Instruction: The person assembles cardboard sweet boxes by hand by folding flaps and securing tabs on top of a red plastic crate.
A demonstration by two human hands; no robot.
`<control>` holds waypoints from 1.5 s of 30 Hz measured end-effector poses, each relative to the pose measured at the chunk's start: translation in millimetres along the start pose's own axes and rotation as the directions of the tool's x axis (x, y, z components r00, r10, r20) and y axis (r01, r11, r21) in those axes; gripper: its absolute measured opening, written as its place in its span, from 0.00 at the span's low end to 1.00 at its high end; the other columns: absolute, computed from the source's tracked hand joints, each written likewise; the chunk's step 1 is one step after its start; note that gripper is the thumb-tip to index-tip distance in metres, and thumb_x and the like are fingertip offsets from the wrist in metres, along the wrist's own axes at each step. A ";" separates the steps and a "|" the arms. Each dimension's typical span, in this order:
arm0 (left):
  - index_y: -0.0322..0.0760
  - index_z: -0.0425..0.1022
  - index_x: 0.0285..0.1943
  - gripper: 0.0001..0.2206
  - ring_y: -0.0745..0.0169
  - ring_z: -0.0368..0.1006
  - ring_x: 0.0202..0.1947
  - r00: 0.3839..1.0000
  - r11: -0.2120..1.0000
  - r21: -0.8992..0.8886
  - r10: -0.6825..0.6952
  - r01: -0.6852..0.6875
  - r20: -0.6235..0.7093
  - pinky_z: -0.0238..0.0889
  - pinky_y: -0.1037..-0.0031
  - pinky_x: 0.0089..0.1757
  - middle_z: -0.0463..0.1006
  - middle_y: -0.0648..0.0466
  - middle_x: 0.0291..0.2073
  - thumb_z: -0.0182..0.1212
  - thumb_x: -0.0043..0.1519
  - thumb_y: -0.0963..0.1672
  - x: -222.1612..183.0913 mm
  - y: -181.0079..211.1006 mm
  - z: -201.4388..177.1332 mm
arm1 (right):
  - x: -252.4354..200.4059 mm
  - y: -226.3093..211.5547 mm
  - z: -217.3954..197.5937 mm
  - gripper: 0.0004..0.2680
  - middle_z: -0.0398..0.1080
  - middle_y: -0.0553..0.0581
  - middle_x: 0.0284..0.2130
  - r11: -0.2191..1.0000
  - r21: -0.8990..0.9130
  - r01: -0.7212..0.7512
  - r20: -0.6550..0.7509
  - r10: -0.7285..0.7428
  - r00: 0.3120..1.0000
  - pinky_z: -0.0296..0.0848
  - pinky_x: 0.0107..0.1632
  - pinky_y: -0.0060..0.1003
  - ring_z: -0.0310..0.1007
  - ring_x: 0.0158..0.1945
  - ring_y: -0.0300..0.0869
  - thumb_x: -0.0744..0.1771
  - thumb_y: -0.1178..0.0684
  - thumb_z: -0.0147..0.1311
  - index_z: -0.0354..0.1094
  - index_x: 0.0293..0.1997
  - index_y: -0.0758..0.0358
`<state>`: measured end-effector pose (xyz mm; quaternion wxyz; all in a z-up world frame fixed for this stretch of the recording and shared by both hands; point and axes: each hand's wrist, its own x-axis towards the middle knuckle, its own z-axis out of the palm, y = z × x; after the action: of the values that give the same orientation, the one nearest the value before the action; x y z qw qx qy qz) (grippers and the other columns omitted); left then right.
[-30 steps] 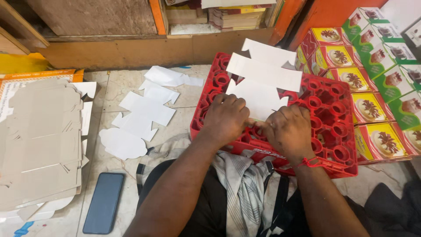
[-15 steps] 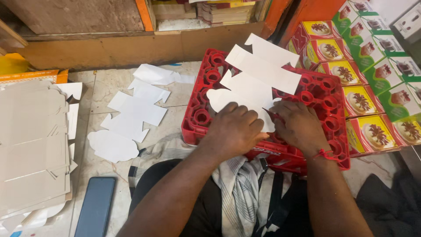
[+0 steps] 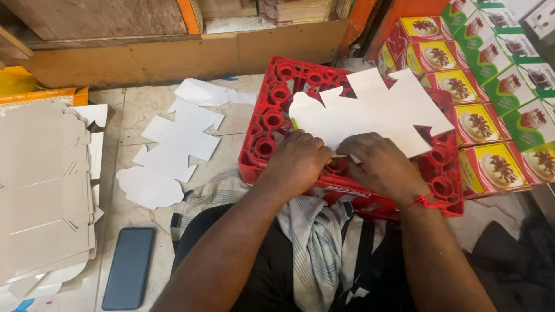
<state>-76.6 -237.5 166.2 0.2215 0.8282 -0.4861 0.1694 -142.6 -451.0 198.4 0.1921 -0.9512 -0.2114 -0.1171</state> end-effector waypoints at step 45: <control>0.40 0.81 0.29 0.06 0.54 0.71 0.47 0.993 0.962 0.254 -0.114 0.104 0.025 0.64 0.53 0.48 0.78 0.54 0.41 0.59 0.55 0.43 11.8 19.6 0.0 | -32.4 9.5 -2.6 0.14 0.74 0.58 0.54 0.993 -0.019 -0.116 0.146 0.118 0.982 0.73 0.55 0.45 0.74 0.55 0.53 0.62 0.50 0.61 0.76 0.50 0.60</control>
<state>-88.3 -254.5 176.0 0.1137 0.8783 -0.4186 0.2012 -167.2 -471.7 187.9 0.1774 -0.9690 -0.1681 -0.0363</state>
